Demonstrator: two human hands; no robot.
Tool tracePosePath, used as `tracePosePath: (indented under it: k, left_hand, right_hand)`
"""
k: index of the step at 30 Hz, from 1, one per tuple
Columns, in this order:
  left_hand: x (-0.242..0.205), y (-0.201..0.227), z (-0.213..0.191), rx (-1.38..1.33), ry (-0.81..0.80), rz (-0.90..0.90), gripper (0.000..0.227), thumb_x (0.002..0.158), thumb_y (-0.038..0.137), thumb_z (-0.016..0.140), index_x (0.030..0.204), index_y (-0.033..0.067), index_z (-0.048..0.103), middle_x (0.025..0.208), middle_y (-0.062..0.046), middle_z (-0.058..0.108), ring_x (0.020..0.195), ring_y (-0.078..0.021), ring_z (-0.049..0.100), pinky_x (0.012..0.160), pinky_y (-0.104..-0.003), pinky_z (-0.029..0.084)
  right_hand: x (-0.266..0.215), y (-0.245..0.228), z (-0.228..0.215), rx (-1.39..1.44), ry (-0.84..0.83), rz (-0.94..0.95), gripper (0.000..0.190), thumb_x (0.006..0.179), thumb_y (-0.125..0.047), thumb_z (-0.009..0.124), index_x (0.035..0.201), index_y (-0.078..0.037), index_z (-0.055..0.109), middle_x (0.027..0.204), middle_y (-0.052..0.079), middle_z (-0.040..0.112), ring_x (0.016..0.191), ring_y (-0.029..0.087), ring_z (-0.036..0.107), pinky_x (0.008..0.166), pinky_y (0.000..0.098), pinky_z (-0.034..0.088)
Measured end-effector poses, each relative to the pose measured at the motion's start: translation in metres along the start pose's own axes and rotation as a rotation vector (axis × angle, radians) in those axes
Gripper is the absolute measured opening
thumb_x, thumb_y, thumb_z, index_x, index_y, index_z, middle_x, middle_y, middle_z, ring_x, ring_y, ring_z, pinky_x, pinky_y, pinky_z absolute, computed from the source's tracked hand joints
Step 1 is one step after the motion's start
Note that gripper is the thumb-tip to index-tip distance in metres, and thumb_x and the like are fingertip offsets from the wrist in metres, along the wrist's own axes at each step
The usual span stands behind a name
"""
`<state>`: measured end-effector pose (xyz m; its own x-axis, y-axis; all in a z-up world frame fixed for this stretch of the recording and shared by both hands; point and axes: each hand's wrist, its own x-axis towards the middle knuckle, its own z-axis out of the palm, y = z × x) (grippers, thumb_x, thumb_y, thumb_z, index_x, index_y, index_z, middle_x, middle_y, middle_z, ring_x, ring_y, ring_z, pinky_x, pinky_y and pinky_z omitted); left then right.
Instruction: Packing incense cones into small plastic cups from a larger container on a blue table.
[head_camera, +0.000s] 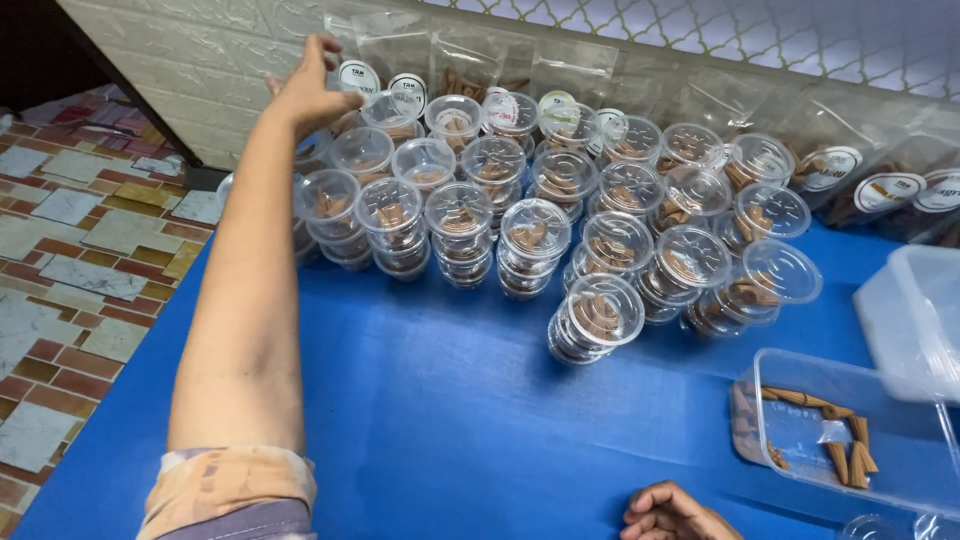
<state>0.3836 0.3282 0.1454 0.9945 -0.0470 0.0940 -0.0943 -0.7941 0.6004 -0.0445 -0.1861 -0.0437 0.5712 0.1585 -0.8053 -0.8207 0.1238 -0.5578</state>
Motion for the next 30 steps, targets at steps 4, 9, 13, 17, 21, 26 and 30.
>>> tracePosePath:
  k: [4, 9, 13, 17, 21, 26, 30]
  left_hand:
    - [0.008, 0.016, 0.011, 0.102, -0.088, 0.026, 0.075, 0.079, 0.052, 0.069, 0.140, 0.0231, 0.035, 0.146, -0.015, 0.050, 0.140, -0.0394, 0.042, 0.114, -0.072, -0.007]
    - [0.006, 0.031, 0.023, 0.205, -0.212, 0.045, 0.085, 0.073, 0.057, 0.074, 0.141, 0.0256, 0.034, 0.150, -0.022, 0.045, 0.150, -0.0412, 0.027, 0.110, -0.069, -0.021]
    - [0.004, 0.034, 0.027, 0.221, -0.222, 0.032, 0.082, 0.075, 0.051, 0.074, 0.143, 0.0276, 0.034, 0.153, -0.022, 0.042, 0.152, -0.0429, 0.022, 0.109, -0.067, -0.024]
    - [0.002, 0.030, 0.027, 0.195, -0.118, 0.127, 0.081, 0.074, 0.050, 0.074, 0.139, 0.0236, 0.034, 0.146, -0.019, 0.051, 0.146, -0.0424, 0.034, 0.109, -0.066, -0.021]
    - [-0.017, 0.041, 0.016, 0.020, 0.038, 0.240, 0.078, 0.079, 0.052, 0.072, 0.140, 0.0205, 0.035, 0.130, -0.007, 0.064, 0.140, -0.0378, 0.047, 0.106, -0.069, -0.022]
    - [-0.078, 0.071, -0.017, -0.058, 0.265, 0.402, 0.070, 0.084, 0.038, 0.077, 0.138, 0.0208, 0.037, 0.140, -0.013, 0.060, 0.135, -0.0402, 0.052, 0.110, -0.069, -0.008]
    - [-0.175, 0.115, -0.048, -0.241, 0.197, 0.688, 0.061, 0.095, 0.027, 0.070, 0.139, 0.0051, 0.033, 0.131, -0.017, 0.049, 0.125, -0.0309, 0.051, 0.109, -0.042, 0.042]
  right_hand:
    - [0.000, 0.002, -0.001, -0.001, -0.032, -0.016, 0.039, 0.082, 0.004, 0.077, 0.119, 0.010, 0.064, 0.110, 0.038, 0.075, 0.103, 0.044, 0.077, 0.097, 0.0464, 0.059]
    - [0.006, 0.008, -0.011, -0.023, -0.095, -0.041, 0.042, 0.080, -0.001, 0.080, 0.118, 0.008, 0.064, 0.110, 0.037, 0.077, 0.103, 0.042, 0.078, 0.097, 0.0447, 0.060]
    - [0.000, 0.002, -0.001, 0.020, -0.006, 0.040, 0.035, 0.087, 0.002, 0.073, 0.119, 0.011, 0.063, 0.110, 0.039, 0.074, 0.099, 0.044, 0.075, 0.096, 0.0461, 0.058]
    - [0.005, 0.006, -0.007, -0.011, -0.062, -0.003, 0.038, 0.083, 0.005, 0.078, 0.118, 0.011, 0.065, 0.110, 0.037, 0.076, 0.102, 0.043, 0.078, 0.096, 0.0456, 0.060]
    - [-0.003, 0.001, -0.002, -0.041, -0.103, -0.013, 0.045, 0.080, -0.004, 0.080, 0.120, 0.008, 0.064, 0.110, 0.035, 0.077, 0.097, 0.039, 0.077, 0.094, 0.0416, 0.059]
    - [-0.009, -0.011, 0.006, -0.125, -0.119, 0.008, 0.035, 0.088, -0.004, 0.075, 0.121, 0.004, 0.066, 0.113, 0.029, 0.079, 0.099, 0.032, 0.075, 0.094, 0.0353, 0.057]
    - [-0.008, -0.006, -0.001, -0.232, -0.296, -0.182, 0.040, 0.085, -0.015, 0.080, 0.121, -0.003, 0.065, 0.111, 0.019, 0.079, 0.107, 0.025, 0.077, 0.100, 0.0363, 0.058]
